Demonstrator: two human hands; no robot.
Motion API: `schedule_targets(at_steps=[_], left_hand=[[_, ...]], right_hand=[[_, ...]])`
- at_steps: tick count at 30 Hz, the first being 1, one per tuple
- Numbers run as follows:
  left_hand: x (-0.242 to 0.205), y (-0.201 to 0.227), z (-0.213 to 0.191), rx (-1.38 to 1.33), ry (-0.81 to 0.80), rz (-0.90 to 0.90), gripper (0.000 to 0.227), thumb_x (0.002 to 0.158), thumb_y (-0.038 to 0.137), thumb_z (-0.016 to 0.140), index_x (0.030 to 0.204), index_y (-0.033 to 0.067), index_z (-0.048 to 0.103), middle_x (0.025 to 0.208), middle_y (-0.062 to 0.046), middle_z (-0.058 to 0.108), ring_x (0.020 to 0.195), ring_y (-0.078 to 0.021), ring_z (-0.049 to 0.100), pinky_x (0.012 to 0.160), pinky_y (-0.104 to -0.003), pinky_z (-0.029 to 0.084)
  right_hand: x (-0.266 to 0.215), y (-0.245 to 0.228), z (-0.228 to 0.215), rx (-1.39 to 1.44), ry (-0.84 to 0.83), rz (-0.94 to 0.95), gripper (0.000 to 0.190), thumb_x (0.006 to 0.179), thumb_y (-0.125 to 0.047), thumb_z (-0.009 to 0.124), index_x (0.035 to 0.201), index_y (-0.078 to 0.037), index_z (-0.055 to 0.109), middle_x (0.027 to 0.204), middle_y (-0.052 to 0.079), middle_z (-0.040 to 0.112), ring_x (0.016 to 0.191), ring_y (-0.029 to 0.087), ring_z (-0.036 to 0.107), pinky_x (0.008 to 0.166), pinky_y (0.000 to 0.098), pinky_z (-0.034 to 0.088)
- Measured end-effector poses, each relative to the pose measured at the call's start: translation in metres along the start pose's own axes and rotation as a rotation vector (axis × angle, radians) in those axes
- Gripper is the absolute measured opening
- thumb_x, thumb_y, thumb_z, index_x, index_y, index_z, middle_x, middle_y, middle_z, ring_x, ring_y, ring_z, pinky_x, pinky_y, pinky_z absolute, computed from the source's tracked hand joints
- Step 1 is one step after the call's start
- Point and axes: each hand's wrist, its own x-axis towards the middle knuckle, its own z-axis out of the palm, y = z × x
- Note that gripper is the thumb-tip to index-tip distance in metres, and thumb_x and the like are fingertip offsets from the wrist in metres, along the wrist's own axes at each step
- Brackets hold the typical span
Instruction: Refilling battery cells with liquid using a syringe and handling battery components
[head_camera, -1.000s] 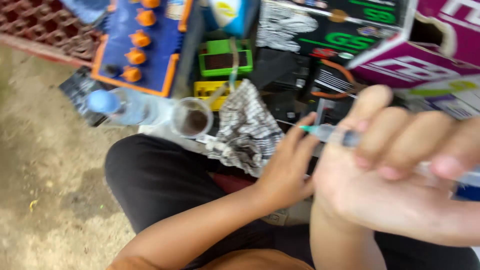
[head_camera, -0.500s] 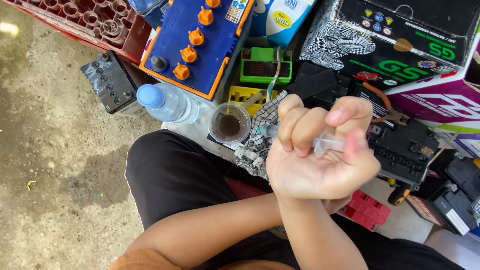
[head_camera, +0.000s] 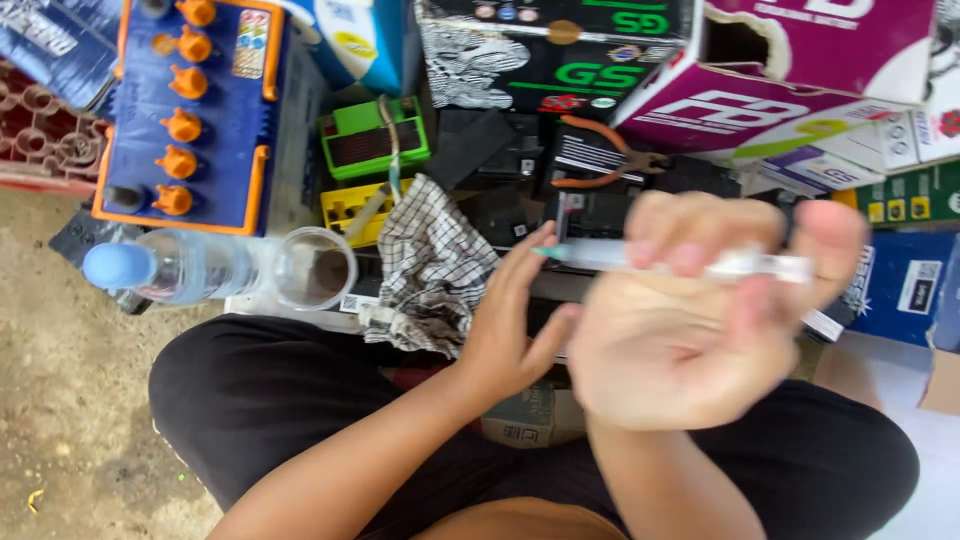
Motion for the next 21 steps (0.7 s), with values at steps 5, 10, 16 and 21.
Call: schedule_targets(at_steps=[5, 10, 16, 21], left_hand=[[0.022, 0.017, -0.019, 0.023, 0.121, -0.034, 0.043, 0.104, 0.017, 0.055, 0.139, -0.0072, 0.046, 0.135, -0.024, 0.060, 0.126, -0.0344, 0.063, 0.110, -0.044, 0.051], [0.050, 0.034, -0.034, 0.291, 0.076, 0.029, 0.037, 0.098, 0.007, 0.066, 0.134, 0.0020, 0.058, 0.117, -0.015, 0.068, 0.099, -0.0272, 0.067, 0.090, -0.037, 0.052], [0.066, 0.047, -0.046, 0.594, -0.019, 0.198, 0.030, 0.088, -0.001, 0.074, 0.117, 0.0059, 0.075, 0.104, -0.007, 0.067, 0.078, -0.0205, 0.063, 0.081, -0.035, 0.049], [0.072, 0.055, -0.048, 0.693, -0.019, 0.270, 0.026, 0.086, -0.001, 0.076, 0.111, 0.0060, 0.075, 0.097, -0.005, 0.071, 0.077, -0.0241, 0.066, 0.075, -0.035, 0.052]], right_hand=[[0.000, 0.004, -0.047, -0.068, 0.095, -0.022, 0.031, 0.121, -0.028, 0.038, 0.151, -0.022, 0.043, 0.112, 0.010, 0.046, 0.100, 0.022, 0.044, 0.095, 0.0410, 0.048], [0.001, 0.011, -0.087, -0.148, 0.109, -0.007, 0.029, 0.123, -0.023, 0.039, 0.152, -0.023, 0.041, 0.113, 0.009, 0.048, 0.101, 0.021, 0.048, 0.095, 0.0400, 0.051], [0.000, 0.036, -0.095, -0.058, 0.160, 0.036, 0.024, 0.119, -0.017, 0.041, 0.143, -0.021, 0.042, 0.103, 0.006, 0.049, 0.095, 0.017, 0.048, 0.090, 0.0370, 0.051], [-0.004, 0.047, -0.103, -0.007, 0.139, 0.060, 0.023, 0.118, -0.019, 0.043, 0.140, -0.020, 0.042, 0.101, 0.011, 0.052, 0.085, 0.023, 0.051, 0.091, 0.0395, 0.052]])
